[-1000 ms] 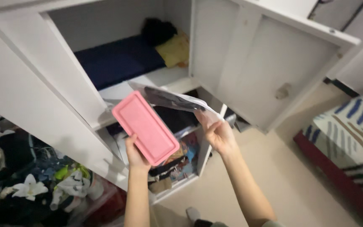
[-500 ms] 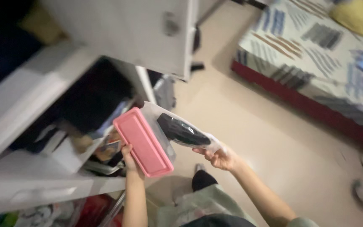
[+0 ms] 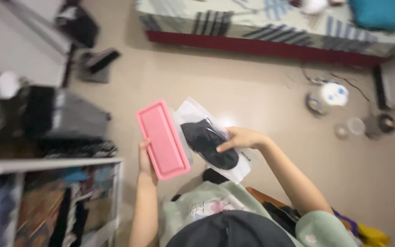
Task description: The person picks up several personal items from a bed and places them into various compartments of a white cabinet.
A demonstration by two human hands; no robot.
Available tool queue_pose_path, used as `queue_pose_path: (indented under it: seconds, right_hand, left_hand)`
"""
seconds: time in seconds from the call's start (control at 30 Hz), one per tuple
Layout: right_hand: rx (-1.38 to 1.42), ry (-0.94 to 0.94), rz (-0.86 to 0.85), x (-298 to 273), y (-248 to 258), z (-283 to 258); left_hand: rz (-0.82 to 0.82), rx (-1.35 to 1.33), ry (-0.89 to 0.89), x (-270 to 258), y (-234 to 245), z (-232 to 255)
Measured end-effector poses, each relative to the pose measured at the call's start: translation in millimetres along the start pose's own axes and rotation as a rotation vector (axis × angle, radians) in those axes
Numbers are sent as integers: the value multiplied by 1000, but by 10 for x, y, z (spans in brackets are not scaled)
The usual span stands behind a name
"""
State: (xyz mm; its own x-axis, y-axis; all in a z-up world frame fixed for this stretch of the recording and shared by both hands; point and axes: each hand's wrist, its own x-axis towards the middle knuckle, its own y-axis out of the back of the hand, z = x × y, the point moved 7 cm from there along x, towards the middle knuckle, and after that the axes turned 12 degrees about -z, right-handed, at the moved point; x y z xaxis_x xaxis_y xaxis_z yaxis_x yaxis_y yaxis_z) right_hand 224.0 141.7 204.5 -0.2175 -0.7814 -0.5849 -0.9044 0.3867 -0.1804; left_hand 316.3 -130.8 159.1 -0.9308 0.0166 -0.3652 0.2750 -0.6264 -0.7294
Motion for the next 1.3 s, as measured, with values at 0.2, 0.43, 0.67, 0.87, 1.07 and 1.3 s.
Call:
queue_pose_path:
  seconds: [0.2,0.43,0.67,0.87,1.07,1.3]
  right_hand:
    - [292,62,402,-912,1208,573]
    - [551,306,633,-1451,2180,889]
    - [753,355,840,-1596,3295,1150]
    - [900,444,1045,-1790,4523,1175]
    - [972,431,1096,-1634,5443,1299]
    - [993,380,966,-1272,7255,1419]
  left_hand:
    - [-32,50,50,1232,-926,-484]
    - [-170,57,214,2442,-1650,-979]
    - [-197,98,333,3906,-2104,-1413]
    - [-230,168,460,5493,-2850,-1489]
    - [-158,153,515,6790,-3376,-1793]
    - [-50,87,541,7894,-3587,-1988]
